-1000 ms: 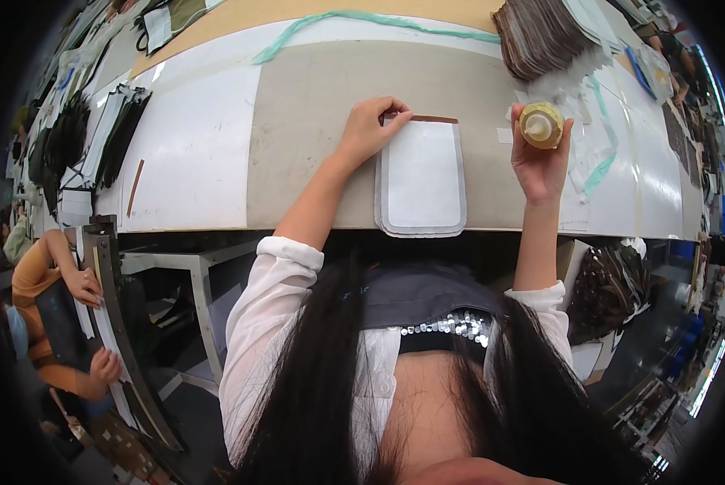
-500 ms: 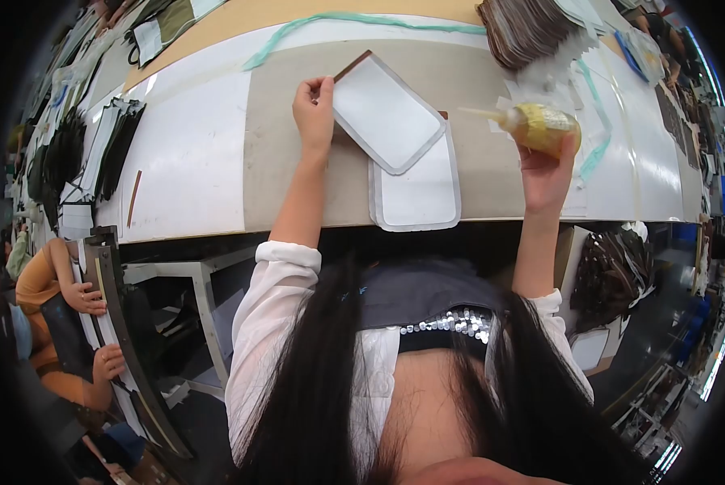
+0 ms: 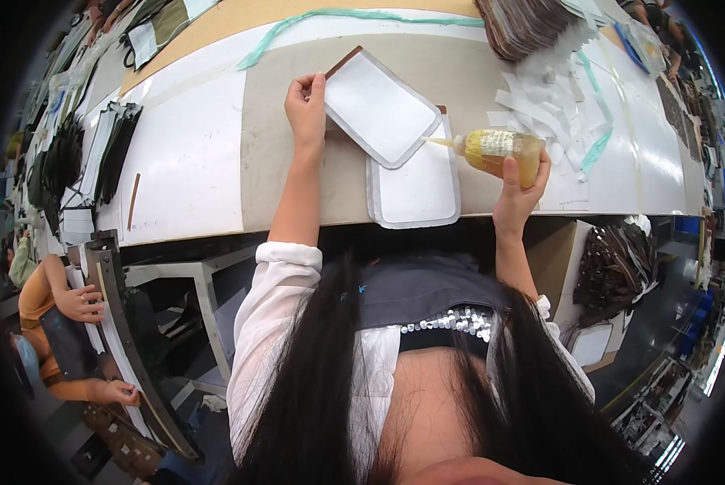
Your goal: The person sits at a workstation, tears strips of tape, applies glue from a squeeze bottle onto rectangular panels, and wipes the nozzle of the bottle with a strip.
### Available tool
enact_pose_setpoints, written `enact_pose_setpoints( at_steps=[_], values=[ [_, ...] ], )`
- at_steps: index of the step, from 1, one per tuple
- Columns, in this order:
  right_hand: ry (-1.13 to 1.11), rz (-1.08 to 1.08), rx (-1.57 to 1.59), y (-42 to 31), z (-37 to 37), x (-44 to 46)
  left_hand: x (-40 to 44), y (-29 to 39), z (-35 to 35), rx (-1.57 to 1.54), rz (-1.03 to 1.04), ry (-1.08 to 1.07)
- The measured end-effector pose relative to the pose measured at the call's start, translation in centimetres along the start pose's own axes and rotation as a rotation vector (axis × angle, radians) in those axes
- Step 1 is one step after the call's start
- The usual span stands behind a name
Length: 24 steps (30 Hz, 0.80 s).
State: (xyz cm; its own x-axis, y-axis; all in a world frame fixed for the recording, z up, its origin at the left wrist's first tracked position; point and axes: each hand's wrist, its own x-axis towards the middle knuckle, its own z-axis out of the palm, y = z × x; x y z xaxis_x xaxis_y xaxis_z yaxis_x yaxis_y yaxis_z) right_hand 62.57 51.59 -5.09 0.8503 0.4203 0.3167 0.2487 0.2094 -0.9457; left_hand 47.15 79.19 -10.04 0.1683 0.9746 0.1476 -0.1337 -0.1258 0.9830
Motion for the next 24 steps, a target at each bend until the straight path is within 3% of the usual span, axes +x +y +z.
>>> enact_pose_setpoints(
  at_steps=[14, 17, 20, 24],
  values=[
    [-0.063, -0.06, -0.135, -0.4, 0.3, -0.9, 0.0, 0.0, 0.0, 0.013, -0.025, 0.002],
    [-0.065, 0.13, 0.022, -0.2, 0.2, -0.7, 0.0, 0.0, 0.0, 0.007, -0.028, -0.001],
    [-0.034, 0.447, 0.567, -1.0, 0.4, 0.6, 0.1, -0.2, 0.0, 0.013, -0.025, -0.004],
    [0.011, 0.693, 1.085, -0.7, -1.0, 2.8, 0.1, -0.2, 0.0, 0.021, -0.016, -0.012]
  ],
)
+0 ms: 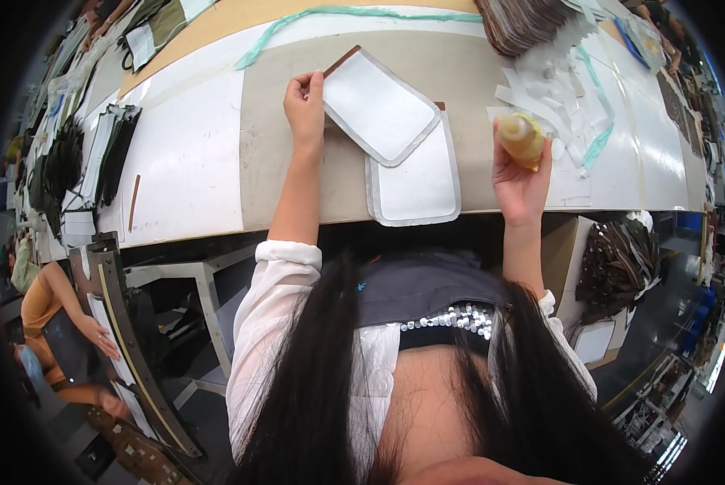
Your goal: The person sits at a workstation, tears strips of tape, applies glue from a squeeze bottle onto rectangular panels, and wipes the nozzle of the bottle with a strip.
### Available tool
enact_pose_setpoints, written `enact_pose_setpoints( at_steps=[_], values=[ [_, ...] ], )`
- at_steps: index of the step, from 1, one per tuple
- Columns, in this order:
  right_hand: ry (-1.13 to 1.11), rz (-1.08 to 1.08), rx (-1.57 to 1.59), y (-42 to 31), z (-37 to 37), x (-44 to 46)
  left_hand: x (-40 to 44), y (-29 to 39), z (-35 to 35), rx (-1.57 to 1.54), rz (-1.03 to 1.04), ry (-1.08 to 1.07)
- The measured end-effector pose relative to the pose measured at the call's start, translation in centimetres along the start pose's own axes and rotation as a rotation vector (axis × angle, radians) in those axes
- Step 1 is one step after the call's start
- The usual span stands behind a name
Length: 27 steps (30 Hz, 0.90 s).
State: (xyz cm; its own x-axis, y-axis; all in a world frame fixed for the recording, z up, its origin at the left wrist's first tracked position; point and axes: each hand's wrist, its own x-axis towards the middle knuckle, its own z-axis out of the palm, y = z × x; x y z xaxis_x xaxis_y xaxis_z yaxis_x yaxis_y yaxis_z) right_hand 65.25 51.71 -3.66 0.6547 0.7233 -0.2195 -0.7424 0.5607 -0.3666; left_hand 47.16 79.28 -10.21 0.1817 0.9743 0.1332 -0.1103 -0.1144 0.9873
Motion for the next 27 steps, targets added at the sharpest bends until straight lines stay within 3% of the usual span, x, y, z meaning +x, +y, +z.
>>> enact_pose_setpoints(
  at_steps=[3, 6, 9, 12, 16, 18, 21, 27],
  values=[
    [-0.034, 0.126, 0.272, -0.7, -0.1, 0.3, -0.4, 1.1, 0.1, -0.073, -0.009, -0.053],
    [-0.003, 0.123, 0.307, -0.8, -1.1, 0.4, -1.9, 3.6, -1.1, -0.061, -0.257, -0.238],
    [0.029, 0.062, 0.203, -0.6, -1.8, 0.1, -4.6, 1.7, -1.3, 0.214, -0.245, -0.255],
    [0.037, 0.04, 0.105, -0.3, -2.0, 0.3, -5.2, 0.9, -2.6, 0.204, -0.08, -0.361],
    [0.018, 0.076, 0.119, 0.1, -1.6, 0.7, 1.6, 3.6, -6.9, 0.485, 0.177, -0.172],
    [0.041, 0.033, 0.054, 0.4, -0.9, 0.6, 5.5, 5.8, -9.8, 0.408, 0.251, 0.001],
    [0.068, -0.036, -0.037, 0.5, -1.2, 0.4, 11.2, 8.6, -15.2, 0.649, 0.257, 0.111],
    [0.053, -0.12, -0.115, 0.1, -1.8, 0.1, 20.0, 6.8, -25.1, 0.95, 0.283, 0.202]
  ],
)
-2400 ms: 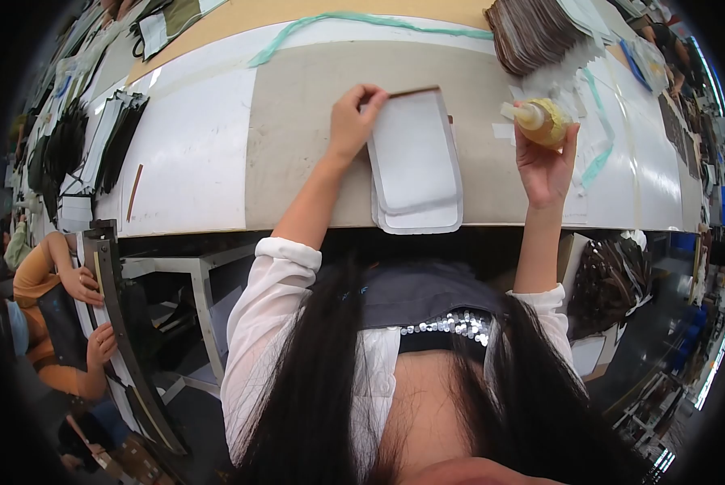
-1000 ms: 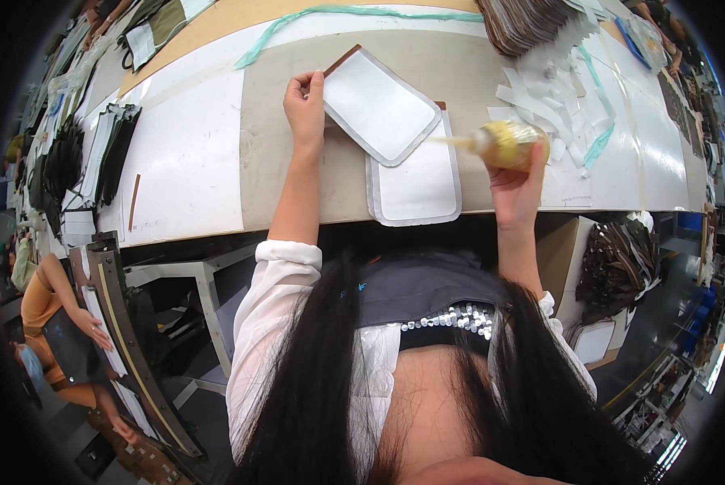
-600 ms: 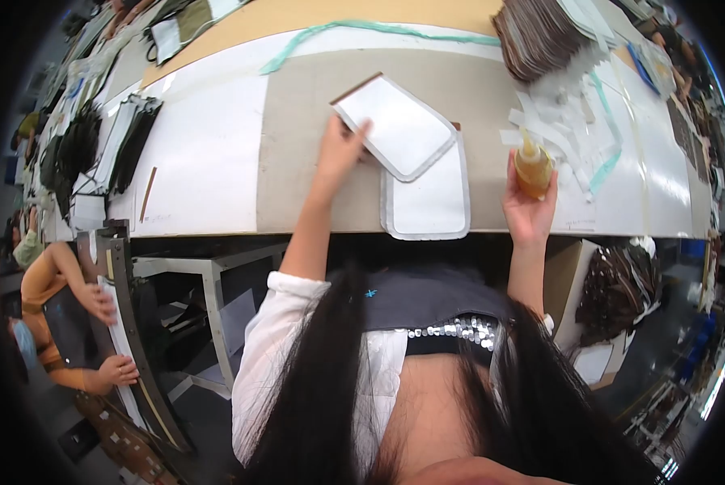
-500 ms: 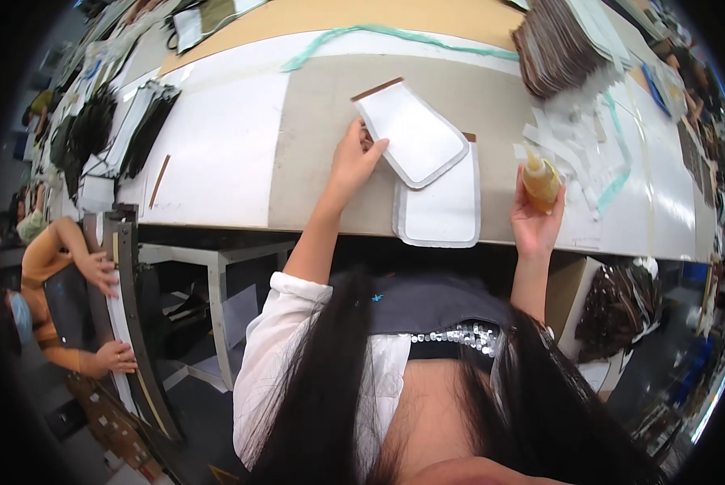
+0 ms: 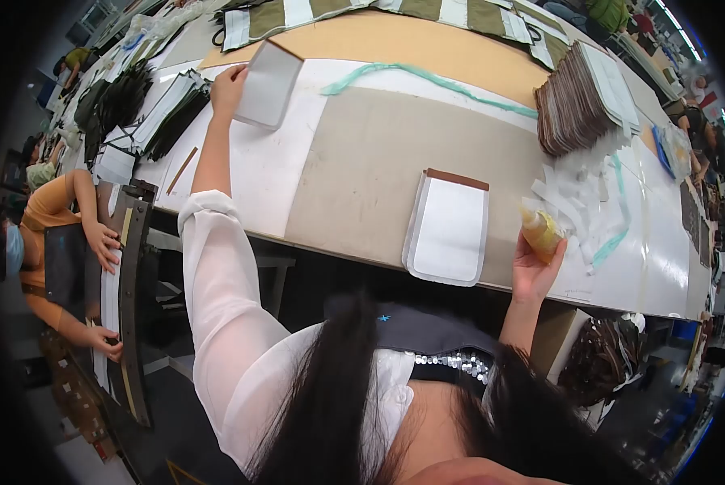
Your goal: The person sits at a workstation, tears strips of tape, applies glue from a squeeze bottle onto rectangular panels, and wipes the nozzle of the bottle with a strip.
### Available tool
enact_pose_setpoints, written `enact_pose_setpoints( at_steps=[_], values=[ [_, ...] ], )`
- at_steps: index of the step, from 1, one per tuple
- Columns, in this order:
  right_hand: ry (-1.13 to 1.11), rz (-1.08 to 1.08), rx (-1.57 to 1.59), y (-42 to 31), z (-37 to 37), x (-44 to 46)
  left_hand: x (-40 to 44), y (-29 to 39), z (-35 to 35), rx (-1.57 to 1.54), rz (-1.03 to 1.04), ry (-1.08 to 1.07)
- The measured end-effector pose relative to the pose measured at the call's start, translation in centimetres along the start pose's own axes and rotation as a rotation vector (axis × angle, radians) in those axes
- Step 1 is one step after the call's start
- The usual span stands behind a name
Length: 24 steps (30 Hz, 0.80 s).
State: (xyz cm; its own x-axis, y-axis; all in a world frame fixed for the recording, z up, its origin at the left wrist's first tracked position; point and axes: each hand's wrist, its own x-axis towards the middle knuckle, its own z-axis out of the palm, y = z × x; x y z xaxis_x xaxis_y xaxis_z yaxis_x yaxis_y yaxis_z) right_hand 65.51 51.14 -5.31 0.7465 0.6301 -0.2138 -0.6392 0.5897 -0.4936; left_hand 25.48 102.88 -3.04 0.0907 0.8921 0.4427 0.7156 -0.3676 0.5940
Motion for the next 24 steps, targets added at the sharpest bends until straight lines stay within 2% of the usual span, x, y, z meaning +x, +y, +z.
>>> enact_pose_setpoints(
  at_steps=[1, 4, 7, 8, 10, 11, 12, 14, 16, 19, 24],
  values=[
    [0.005, -0.007, -0.012, 0.0, 0.1, -0.1, 0.4, -0.4, -0.3, 0.054, -0.019, -0.008],
    [0.012, -0.042, -0.097, -0.3, 0.2, 0.1, 2.1, -4.2, 0.5, 0.11, 0.016, 0.184],
    [-0.017, -0.084, -0.143, -0.6, 1.8, 0.4, 1.4, -2.8, 4.6, 0.329, 0.228, 0.21],
    [-0.053, -0.077, -0.18, -0.9, 2.2, 0.7, 0.0, -0.8, 6.3, 0.169, 0.333, 0.17],
    [-0.073, -0.11, -0.247, -1.0, 2.6, 2.1, -5.1, 6.7, 8.1, -0.177, 0.364, -0.149],
    [-0.083, -0.126, -0.282, -1.0, 2.7, 2.9, -7.7, 10.5, 8.7, -0.329, 0.285, -0.351],
    [-0.123, -0.15, -0.352, -1.1, 2.7, 3.7, -10.8, 14.2, 8.8, -0.387, 0.295, -0.475],
    [-0.207, -0.191, -0.481, -1.1, 3.1, 5.4, -15.4, 19.1, 9.6, -0.406, 0.481, -0.648],
    [-0.232, -0.257, -0.622, -0.9, 4.2, 6.3, -18.6, 22.0, 10.4, -0.37, 0.657, -0.716],
    [-0.266, -0.297, -0.732, -0.2, 6.0, 6.2, -21.7, 24.3, 10.7, -0.385, 0.616, -0.776],
    [-0.309, -0.316, -0.835, 0.8, 5.6, 6.8, -24.0, 24.1, 11.8, -0.454, 0.558, -0.741]
  ],
)
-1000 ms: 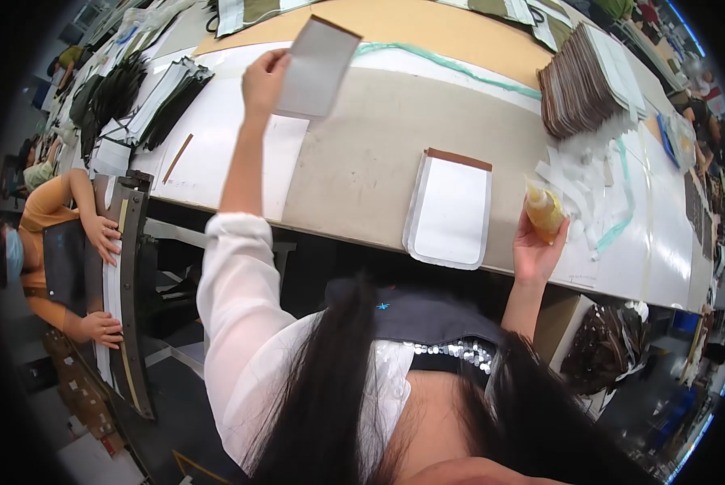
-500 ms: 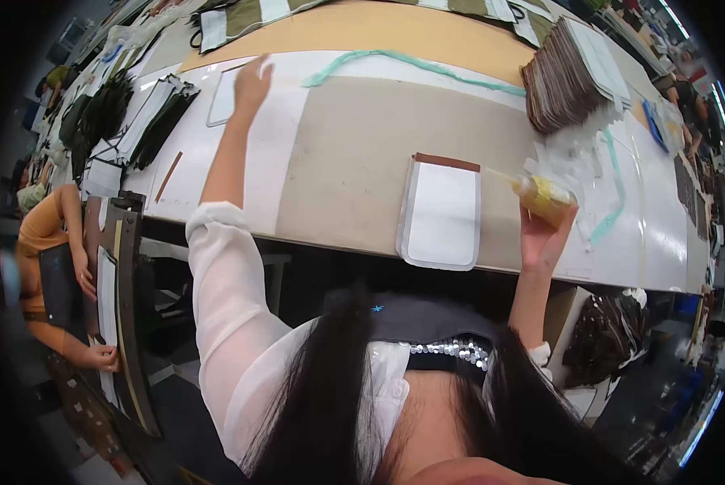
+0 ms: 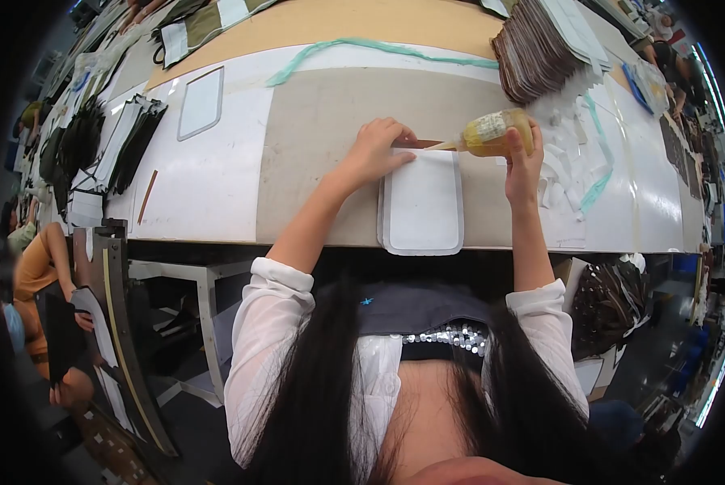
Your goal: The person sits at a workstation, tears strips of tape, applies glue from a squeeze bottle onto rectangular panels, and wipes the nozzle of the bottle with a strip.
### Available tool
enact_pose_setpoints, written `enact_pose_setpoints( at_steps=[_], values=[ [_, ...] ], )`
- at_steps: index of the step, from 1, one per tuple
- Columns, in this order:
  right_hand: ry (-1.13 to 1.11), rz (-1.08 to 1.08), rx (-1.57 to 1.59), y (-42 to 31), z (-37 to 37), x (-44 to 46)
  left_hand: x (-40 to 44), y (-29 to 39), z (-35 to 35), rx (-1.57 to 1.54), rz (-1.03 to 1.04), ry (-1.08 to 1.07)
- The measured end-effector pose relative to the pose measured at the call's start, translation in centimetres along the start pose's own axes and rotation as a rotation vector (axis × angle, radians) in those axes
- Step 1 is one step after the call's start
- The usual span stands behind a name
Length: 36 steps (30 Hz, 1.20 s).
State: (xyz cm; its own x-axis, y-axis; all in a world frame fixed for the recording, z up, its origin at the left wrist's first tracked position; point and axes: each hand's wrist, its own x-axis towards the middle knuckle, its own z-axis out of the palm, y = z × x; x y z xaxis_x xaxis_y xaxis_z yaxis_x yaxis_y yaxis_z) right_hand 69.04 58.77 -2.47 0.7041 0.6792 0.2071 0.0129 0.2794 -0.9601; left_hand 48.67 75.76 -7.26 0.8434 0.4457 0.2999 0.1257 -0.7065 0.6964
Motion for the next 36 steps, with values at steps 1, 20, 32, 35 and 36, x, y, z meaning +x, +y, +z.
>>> enact_pose_setpoints(
  at_steps=[1, 20, 32, 35, 36],
  values=[
    [-0.003, -0.005, -0.009, 0.2, 0.0, 0.0, -0.1, -0.2, 0.2, 0.004, -0.01, 0.01],
    [-0.036, -0.043, -0.188, 0.8, 0.0, 0.0, -0.6, -0.9, 0.9, -0.055, 0.024, 0.057],
    [-0.043, 0.518, 0.986, -2.0, -3.4, -0.9, -0.4, -1.2, 0.9, -0.138, -0.006, 0.113],
    [-0.078, 0.568, 1.196, -1.7, -4.2, -1.1, -0.2, -0.4, 0.8, -0.053, 0.01, 0.16],
    [-0.082, 0.566, 1.212, -1.8, -4.2, -1.3, -0.3, -0.3, 0.9, 0.024, 0.048, 0.185]
  ],
)
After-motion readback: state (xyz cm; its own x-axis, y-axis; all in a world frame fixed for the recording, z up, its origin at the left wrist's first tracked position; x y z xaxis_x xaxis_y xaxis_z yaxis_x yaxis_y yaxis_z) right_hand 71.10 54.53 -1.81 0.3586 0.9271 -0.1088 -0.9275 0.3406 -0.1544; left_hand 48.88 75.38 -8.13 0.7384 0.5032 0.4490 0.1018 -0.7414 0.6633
